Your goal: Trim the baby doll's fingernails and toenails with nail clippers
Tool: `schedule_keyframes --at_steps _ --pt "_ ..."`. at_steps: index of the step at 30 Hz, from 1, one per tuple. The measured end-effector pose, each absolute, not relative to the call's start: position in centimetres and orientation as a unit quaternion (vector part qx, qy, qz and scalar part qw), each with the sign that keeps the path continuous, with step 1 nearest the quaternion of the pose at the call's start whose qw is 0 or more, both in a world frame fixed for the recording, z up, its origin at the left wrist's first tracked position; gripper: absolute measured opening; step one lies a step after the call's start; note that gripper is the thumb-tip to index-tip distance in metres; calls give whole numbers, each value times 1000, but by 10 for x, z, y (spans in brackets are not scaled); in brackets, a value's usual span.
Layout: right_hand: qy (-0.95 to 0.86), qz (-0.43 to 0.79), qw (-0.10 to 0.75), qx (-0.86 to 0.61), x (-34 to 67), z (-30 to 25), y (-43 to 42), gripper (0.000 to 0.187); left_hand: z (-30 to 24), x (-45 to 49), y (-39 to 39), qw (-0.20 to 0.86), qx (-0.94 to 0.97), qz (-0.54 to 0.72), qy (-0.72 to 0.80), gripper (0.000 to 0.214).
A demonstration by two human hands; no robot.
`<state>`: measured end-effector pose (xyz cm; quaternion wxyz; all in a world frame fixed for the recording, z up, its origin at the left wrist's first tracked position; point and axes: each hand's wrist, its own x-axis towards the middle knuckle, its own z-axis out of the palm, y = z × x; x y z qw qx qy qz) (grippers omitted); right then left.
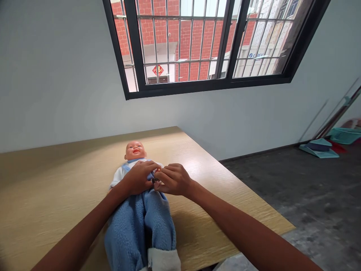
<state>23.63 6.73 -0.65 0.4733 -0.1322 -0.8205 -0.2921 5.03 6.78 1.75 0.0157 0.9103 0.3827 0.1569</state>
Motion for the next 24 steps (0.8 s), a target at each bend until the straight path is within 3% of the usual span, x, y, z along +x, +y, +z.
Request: schedule_keyframes --at_steps 17,24 --pt "-815 -317 470 -119 237 -6 67 8 17 49 67 16 910 163 381 27" --pt "-794 -308 519 -73 236 -9 68 16 17 50 67 11 910 169 379 26"
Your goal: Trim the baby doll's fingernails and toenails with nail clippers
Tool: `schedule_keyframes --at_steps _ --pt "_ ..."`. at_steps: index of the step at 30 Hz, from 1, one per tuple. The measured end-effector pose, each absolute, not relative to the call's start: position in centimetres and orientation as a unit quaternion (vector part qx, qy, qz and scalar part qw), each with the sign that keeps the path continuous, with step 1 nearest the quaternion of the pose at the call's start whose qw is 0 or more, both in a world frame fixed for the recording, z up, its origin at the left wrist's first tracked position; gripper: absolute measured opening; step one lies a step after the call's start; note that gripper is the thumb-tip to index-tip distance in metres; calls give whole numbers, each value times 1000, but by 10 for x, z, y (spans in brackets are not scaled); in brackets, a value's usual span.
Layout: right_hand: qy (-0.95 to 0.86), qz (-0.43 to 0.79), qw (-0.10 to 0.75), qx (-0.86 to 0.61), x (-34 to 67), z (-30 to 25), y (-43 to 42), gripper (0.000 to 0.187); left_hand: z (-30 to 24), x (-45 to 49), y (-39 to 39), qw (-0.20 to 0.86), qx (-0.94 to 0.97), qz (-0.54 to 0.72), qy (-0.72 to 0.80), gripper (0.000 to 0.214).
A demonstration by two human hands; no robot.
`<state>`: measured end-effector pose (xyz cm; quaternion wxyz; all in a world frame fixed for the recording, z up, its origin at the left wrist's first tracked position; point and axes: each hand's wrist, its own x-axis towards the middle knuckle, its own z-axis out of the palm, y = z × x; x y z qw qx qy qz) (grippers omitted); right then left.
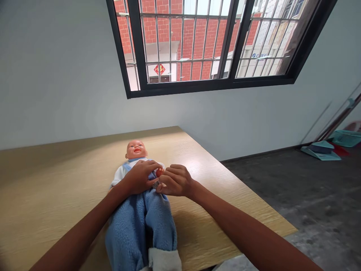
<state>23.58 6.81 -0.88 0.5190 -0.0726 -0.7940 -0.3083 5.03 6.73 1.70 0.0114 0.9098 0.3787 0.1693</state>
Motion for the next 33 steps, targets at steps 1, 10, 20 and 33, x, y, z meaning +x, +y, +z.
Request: schedule_keyframes --at_steps 1,10,20,33 --pt "-792 -303 526 -67 236 -10 69 18 17 50 67 11 910 171 378 25" --pt "-809 -289 507 -72 238 -12 73 20 14 49 67 5 910 177 376 24" --pt "-821 -321 462 -99 238 -8 71 21 16 50 67 6 909 166 383 22" --pt "-847 -321 402 -133 236 -4 69 15 20 51 66 27 909 154 386 13"
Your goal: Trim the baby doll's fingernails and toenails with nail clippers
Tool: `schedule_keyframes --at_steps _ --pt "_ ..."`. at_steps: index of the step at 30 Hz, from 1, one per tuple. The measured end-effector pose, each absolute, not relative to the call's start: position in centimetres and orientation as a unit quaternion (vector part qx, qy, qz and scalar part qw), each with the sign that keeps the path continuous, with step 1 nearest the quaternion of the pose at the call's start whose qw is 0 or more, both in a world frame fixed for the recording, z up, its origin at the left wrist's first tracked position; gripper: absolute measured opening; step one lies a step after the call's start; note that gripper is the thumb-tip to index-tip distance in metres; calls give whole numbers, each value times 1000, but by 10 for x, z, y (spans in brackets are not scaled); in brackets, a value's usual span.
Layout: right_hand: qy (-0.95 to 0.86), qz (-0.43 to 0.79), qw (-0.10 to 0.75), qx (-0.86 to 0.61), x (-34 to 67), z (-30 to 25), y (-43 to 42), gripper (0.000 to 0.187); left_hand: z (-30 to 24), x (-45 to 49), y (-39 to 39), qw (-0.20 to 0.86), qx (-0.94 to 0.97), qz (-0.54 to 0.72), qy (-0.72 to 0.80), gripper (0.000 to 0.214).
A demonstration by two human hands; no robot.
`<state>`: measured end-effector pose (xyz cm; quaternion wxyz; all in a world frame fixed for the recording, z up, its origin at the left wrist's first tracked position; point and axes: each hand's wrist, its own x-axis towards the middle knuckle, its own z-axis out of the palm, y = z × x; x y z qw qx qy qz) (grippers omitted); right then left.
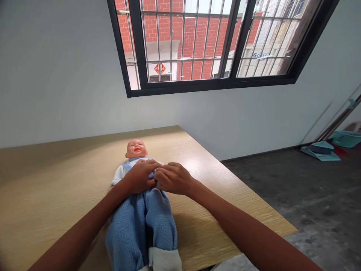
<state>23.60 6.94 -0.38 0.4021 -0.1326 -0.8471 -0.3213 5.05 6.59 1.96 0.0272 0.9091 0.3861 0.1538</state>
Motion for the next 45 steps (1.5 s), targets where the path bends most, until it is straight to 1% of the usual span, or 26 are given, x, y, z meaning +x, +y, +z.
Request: schedule_keyframes --at_steps 8,15,23,27,31,34,37,41,45 --pt "-854 -288 414 -129 235 -3 68 15 21 51 66 26 910 150 386 12" --pt "-855 -270 423 -132 235 -4 69 14 21 51 66 16 910 148 386 14" --pt "-856 -258 428 -136 234 -5 67 17 21 51 66 22 910 151 384 15" --pt "-847 -223 466 -129 239 -2 69 16 20 51 65 19 910 164 381 14" --pt "-806 -239 529 -120 245 4 69 14 17 51 65 10 908 182 377 20" --pt "-796 -233 545 -122 246 5 68 11 15 51 66 5 909 186 374 22" --pt "-811 -160 541 -156 245 4 68 7 15 51 67 6 910 181 374 22" --pt "-804 -4 545 -237 247 3 71 17 15 51 67 0 909 176 377 22" --pt "-763 118 562 -295 246 6 75 14 15 50 66 -6 910 164 381 19"
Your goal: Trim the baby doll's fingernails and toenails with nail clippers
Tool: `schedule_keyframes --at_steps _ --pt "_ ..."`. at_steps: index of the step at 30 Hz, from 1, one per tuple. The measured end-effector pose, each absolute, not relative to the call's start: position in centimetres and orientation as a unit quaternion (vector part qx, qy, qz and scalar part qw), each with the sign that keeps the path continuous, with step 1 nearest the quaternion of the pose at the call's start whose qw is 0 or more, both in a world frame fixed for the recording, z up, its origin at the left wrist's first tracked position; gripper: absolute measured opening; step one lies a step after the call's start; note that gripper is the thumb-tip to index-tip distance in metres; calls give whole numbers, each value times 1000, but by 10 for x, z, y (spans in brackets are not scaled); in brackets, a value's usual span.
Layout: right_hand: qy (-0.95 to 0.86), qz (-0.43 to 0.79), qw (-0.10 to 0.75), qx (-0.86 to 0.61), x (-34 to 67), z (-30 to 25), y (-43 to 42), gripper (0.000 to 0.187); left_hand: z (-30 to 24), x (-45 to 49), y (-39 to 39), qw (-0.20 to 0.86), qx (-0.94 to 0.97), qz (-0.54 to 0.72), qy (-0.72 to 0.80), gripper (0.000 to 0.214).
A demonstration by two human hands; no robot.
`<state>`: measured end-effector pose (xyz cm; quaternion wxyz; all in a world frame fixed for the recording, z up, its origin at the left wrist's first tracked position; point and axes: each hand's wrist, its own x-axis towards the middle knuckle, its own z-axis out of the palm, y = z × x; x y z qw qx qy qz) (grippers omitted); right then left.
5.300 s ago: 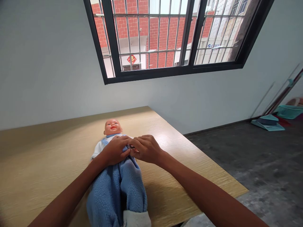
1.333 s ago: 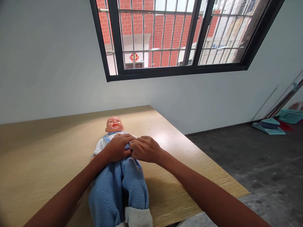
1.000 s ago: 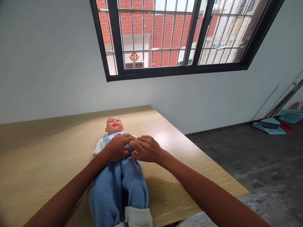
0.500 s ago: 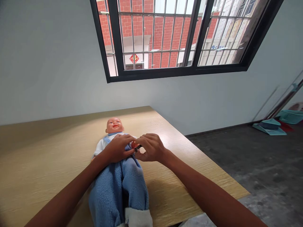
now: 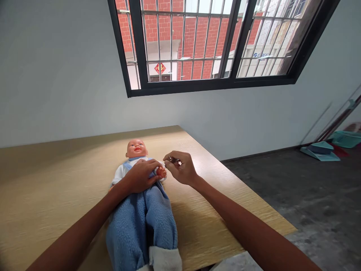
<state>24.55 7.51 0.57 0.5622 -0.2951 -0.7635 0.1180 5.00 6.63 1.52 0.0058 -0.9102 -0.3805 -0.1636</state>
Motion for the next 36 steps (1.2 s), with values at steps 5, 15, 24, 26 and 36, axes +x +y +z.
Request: schedule_keyframes --at_steps 5,15,24,26,36 --pt "-691 241 599 -326 239 10 81 18 18 50 64 21 -913 -143 -381 14" --pt "-734 93 590 -323 242 4 73 5 19 54 62 24 -888 -185 -421 20" --pt "-780 -40 559 -278 246 -4 74 5 18 55 62 7 -880 -198 -432 24" --pt "-780 -32 558 -282 246 -4 75 5 18 55 62 4 -881 -199 -429 23" --pt "-787 -11 556 -268 248 -8 76 4 16 54 62 2 -880 -213 -424 21"
